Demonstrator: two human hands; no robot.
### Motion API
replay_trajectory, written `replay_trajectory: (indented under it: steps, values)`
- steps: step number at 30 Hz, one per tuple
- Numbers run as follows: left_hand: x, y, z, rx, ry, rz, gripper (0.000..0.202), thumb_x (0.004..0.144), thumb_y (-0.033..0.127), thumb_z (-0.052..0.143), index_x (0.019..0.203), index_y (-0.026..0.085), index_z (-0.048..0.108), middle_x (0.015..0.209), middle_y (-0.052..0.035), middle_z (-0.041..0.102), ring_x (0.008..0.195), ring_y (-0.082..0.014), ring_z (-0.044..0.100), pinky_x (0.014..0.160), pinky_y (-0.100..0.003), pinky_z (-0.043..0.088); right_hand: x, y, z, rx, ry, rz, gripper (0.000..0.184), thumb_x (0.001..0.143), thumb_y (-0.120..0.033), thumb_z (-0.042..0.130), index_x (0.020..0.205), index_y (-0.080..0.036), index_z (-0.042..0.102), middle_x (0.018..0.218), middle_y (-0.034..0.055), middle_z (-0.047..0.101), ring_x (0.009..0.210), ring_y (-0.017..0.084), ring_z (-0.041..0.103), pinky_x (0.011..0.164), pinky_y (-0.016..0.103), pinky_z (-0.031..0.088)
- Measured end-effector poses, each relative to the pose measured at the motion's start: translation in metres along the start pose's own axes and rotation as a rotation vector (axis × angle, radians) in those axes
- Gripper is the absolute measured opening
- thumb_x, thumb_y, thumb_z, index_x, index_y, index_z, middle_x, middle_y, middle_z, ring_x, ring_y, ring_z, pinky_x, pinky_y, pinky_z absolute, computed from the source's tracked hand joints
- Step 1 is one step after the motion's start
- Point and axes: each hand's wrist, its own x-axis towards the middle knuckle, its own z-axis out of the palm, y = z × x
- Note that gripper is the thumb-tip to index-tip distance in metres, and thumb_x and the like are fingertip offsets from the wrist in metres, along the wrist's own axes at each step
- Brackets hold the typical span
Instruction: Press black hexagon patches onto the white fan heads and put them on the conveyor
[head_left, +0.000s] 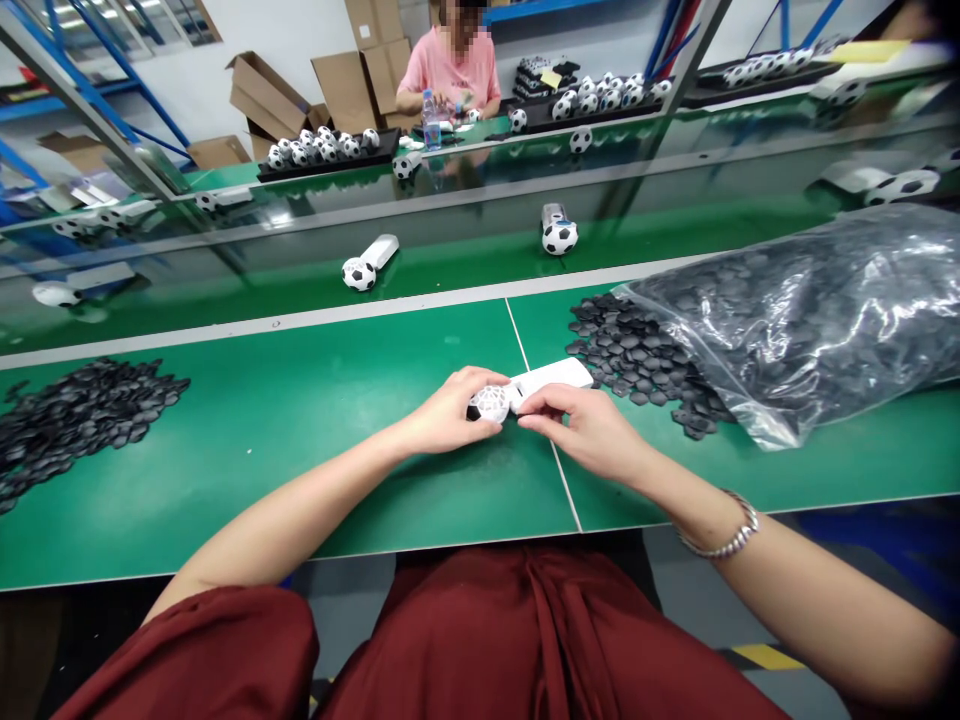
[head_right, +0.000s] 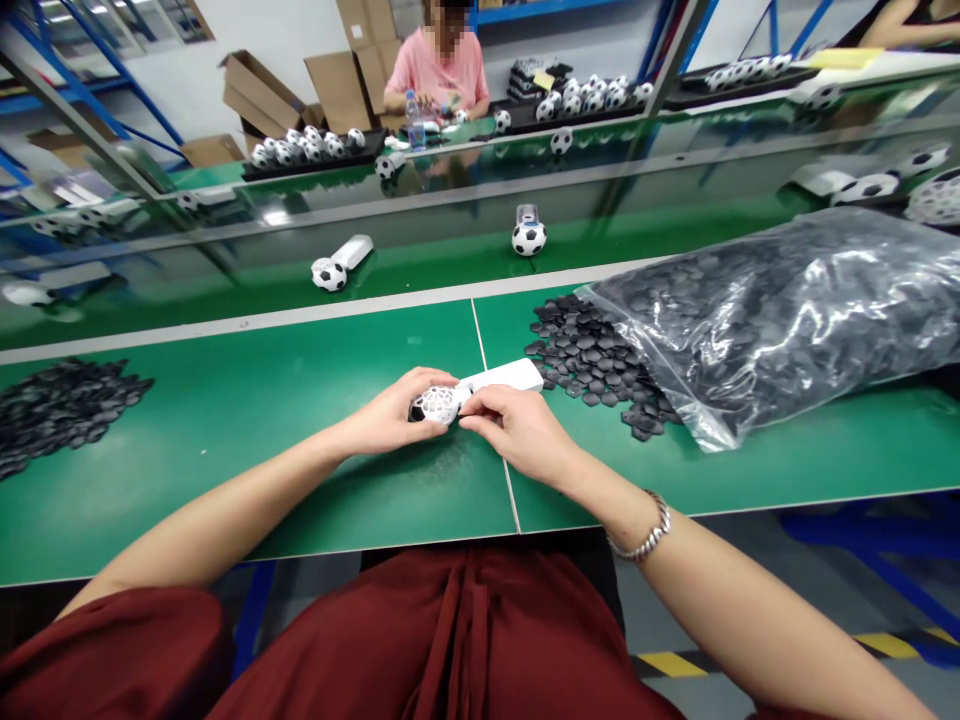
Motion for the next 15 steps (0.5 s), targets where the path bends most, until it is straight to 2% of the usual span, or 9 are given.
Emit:
replay_trajectory:
  steps: [8,11,15]
  values:
    - [0.000,0.002,0.003,-0.033,0.026,0.019,0.050,0.068,0.027,0.066,0.114,0.018,0.049,0.118,-0.0094,0.050,0.115,-0.0236,0.044,0.101,-0.039,0.033,0.011,0.006,0.006,-0.054,-0.064,-0.316,0.017,0.087,-0.016,0.048,0.091,-0.021,0.064,0.087,0.0039,0.064,0.086,0.017,0.055,0.076,0.031,0.044]
    - [0.001,0.003,0.007,-0.046,0.071,0.013,0.046,0.067,0.027,0.067,0.110,0.018,0.051,0.113,-0.0081,0.051,0.112,-0.0224,0.046,0.100,-0.038,0.034,0.017,0.010,0.007,-0.071,-0.082,-0.357,0.011,0.085,-0.016,0.053,0.086,-0.020,0.062,0.083,0.0024,0.064,0.081,0.016,0.055,0.076,0.032,0.042]
    - [0.002,0.003,0.013,-0.031,0.124,0.005,0.039,0.066,0.019,0.063,0.104,0.018,0.053,0.109,-0.0068,0.052,0.108,-0.0217,0.047,0.099,-0.039,0.036,0.024,0.012,0.007,-0.099,-0.102,-0.389,0.007,0.083,-0.014,0.056,0.078,-0.018,0.060,0.077,0.0023,0.061,0.076,0.016,0.051,0.071,0.030,0.040]
